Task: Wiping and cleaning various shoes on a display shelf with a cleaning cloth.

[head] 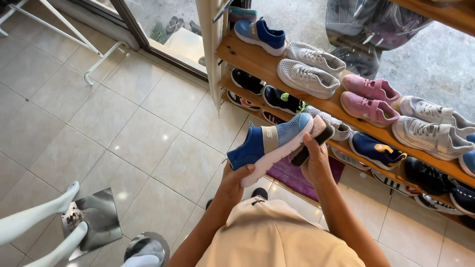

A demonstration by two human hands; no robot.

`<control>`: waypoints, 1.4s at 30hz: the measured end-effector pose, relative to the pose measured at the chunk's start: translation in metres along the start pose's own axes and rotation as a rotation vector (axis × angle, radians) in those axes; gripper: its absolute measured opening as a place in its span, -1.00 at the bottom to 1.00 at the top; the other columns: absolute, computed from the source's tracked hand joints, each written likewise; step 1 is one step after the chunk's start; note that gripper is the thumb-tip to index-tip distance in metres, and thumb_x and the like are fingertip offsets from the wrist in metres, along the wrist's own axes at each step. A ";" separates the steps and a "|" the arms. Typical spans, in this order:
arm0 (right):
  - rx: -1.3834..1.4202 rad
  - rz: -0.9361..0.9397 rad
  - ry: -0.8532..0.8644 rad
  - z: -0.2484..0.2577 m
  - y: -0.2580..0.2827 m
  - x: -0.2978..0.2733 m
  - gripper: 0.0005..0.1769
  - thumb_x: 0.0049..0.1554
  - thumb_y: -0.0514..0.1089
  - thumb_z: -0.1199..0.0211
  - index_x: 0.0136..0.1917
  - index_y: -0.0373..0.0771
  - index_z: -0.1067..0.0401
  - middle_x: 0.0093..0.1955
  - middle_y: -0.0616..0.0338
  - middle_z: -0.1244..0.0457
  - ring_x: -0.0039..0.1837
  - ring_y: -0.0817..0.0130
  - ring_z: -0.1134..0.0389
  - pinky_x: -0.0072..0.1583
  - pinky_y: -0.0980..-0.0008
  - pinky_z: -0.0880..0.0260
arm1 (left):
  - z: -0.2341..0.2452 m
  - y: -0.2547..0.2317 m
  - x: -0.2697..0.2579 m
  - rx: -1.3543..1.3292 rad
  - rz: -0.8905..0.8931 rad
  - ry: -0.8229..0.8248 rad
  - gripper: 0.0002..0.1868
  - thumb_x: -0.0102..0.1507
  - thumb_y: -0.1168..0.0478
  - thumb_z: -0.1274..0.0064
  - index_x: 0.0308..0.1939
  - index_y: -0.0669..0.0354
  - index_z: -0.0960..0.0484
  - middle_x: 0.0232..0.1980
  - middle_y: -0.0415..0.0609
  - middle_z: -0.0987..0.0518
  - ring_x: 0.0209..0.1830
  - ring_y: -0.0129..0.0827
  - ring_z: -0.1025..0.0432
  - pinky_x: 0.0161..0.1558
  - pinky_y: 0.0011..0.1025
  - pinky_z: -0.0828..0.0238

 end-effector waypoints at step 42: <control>-1.700 1.067 0.229 -0.211 -0.111 -0.120 -0.30 0.06 -0.20 -0.43 0.46 0.01 -0.34 0.28 -0.08 -0.09 0.27 0.00 -0.17 0.23 -0.07 -0.28 | 0.178 -0.101 -0.138 0.395 -0.100 -0.221 -0.26 0.00 0.37 -0.37 0.22 0.35 -0.38 -0.01 0.04 -0.60 -0.07 -0.38 -0.52 -0.05 -0.41 -0.53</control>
Point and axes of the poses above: each hand's wrist, its own x-axis towards the middle knuckle, its own z-axis out of the back of the hand, y = z × x, the point moved 4 cm from there along x, towards the middle knuckle
